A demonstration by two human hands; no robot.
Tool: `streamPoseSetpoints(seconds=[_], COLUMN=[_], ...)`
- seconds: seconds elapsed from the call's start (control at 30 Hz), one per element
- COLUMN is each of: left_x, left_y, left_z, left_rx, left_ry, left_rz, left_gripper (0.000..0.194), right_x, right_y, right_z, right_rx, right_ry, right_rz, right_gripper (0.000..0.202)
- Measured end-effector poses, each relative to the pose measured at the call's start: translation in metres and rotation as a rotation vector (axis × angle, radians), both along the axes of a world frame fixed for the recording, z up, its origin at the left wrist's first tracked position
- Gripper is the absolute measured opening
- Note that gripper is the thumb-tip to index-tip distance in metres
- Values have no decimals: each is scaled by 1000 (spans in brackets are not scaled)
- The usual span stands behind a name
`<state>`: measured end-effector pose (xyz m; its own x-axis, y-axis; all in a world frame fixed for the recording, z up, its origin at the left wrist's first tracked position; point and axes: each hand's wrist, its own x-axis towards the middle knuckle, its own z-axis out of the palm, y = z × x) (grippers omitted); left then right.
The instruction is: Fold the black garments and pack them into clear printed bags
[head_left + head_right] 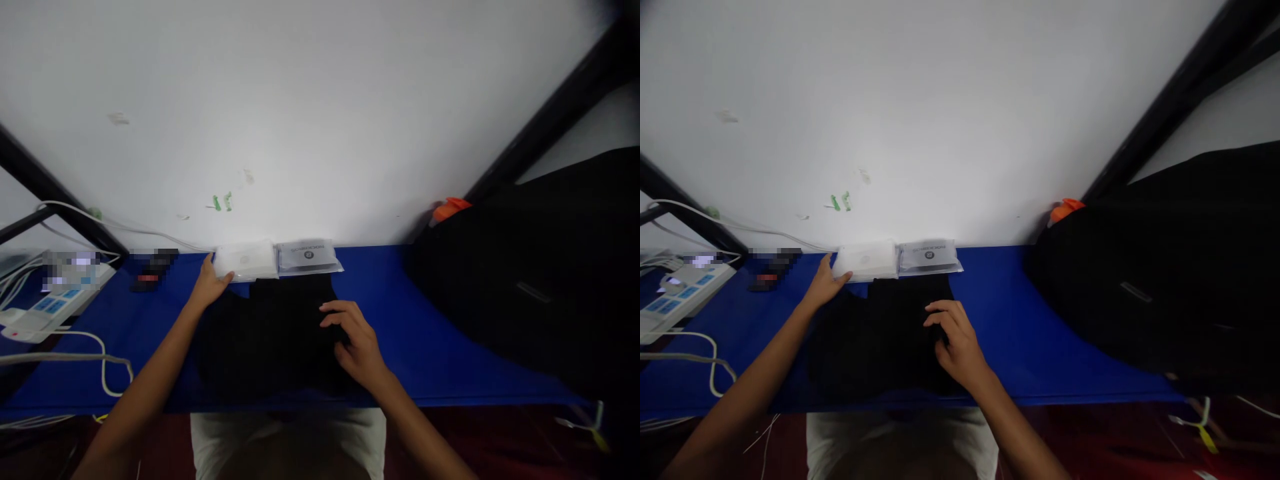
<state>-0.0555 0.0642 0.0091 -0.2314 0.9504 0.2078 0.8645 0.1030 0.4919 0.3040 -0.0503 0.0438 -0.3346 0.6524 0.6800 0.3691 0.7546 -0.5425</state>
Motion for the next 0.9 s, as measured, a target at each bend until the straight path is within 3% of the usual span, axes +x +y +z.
streamPoseSetpoints(seconds=[0.1,0.2,0.3,0.37,0.43,0.53,0.73,0.8,0.9], left_x=[15,44,88,116,132,129,82,80,94], left_y=[-6,-29,-66,-88,-102,-108,-110,-117,-129], left_z=[14,32,43,46,46,46,41,35,26], left_rx=[56,197,158,20,-104,-135,-25,101,269], left_ry=[14,25,-173,-292,-312,-266,-80,-3,36], left_rz=[-35,-115,-482,-770,-906,-880,-644,-600,-578], left_gripper=[77,67,61,78,85,72,64,56,42], right_x=[-6,-13,-20,-23,-22,-10,34,41,43], right_y=[2,5,8,9,9,8,9,10,12], right_z=[6,7,0,-5,-9,-10,-16,-21,-26], right_rx=[38,73,87,94,108,125,40,7,-25], right_ry=[-6,-14,-47,-84,-125,-160,-141,-156,-179], right_rz=[-42,-45,-6,49,106,128,69,45,32], right_gripper=[51,55,57,53,48,43,34,35,38])
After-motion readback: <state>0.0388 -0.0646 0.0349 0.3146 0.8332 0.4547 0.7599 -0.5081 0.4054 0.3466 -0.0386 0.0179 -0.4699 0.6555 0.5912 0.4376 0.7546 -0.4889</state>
